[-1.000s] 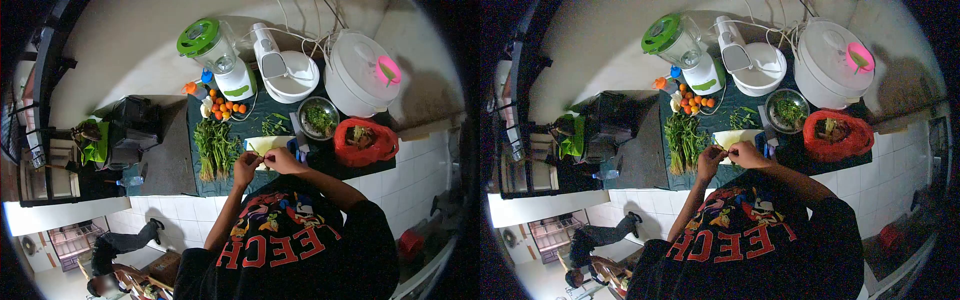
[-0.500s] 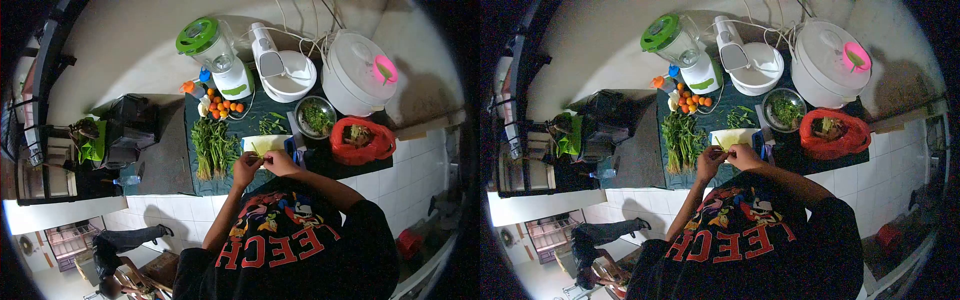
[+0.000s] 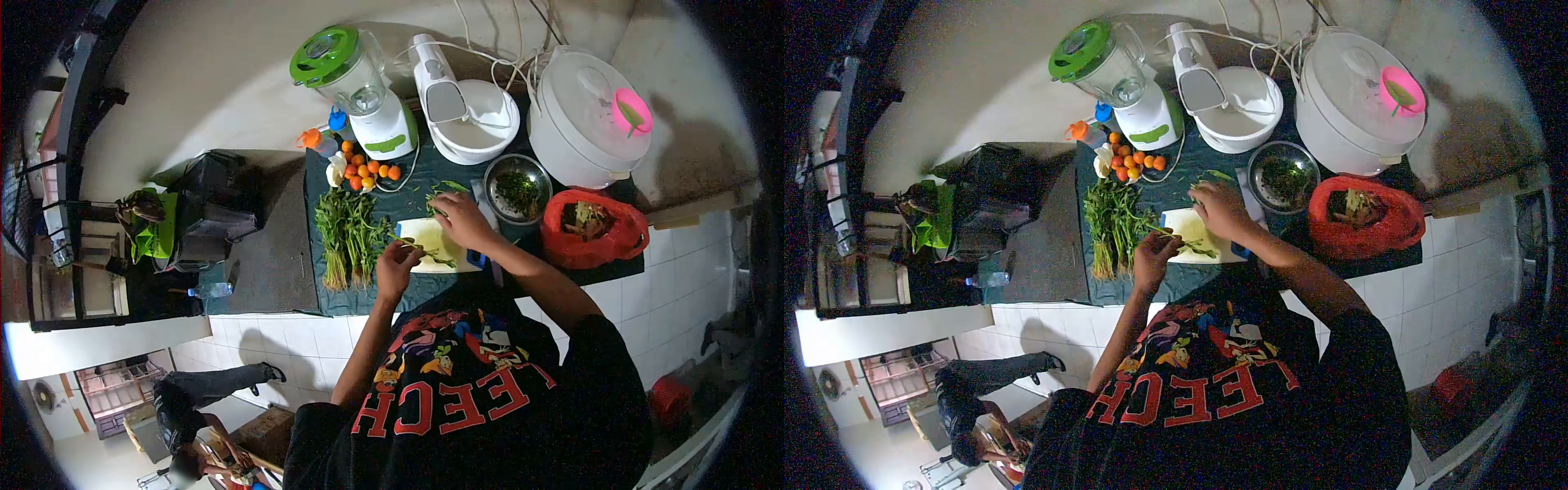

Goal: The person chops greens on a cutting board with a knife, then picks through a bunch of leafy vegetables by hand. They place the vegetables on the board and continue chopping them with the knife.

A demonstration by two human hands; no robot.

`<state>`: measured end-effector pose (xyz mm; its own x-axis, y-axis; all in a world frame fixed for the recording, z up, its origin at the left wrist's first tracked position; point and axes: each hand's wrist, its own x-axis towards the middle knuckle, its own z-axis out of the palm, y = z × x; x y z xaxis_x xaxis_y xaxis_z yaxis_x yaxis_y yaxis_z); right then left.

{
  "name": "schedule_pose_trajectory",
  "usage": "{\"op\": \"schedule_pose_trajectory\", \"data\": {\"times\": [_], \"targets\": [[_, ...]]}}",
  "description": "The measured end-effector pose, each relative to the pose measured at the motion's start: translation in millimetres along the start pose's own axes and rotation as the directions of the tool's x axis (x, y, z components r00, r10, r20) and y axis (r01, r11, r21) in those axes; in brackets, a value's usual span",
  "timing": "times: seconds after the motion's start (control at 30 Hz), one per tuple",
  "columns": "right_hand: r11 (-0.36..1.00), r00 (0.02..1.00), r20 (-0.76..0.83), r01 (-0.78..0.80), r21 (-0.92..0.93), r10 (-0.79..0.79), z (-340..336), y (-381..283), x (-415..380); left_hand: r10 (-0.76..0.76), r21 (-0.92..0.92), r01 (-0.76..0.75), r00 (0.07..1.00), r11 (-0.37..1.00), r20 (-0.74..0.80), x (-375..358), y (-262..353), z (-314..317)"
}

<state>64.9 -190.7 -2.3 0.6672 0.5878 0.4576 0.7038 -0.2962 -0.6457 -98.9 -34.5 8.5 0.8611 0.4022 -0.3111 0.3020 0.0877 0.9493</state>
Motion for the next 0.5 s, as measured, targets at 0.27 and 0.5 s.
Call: {"op": "schedule_pose_trajectory", "data": {"times": [0.27, 0.5], "targets": [[0.867, 0.827, 0.547, -0.361, 0.344, 0.128, 15.9, -3.4, -49.9, -0.017, -0.002, 0.017, 1.0, 1.0, 0.006, 4.0, -7.6, 1.2], [0.789, 0.794, 0.58, -0.47, 0.396, 0.182, 10.5, -5.4, -54.9, -0.063, 0.035, 0.062, 0.998, 0.997, 0.031, 4.1, -3.4, 7.1]]}}
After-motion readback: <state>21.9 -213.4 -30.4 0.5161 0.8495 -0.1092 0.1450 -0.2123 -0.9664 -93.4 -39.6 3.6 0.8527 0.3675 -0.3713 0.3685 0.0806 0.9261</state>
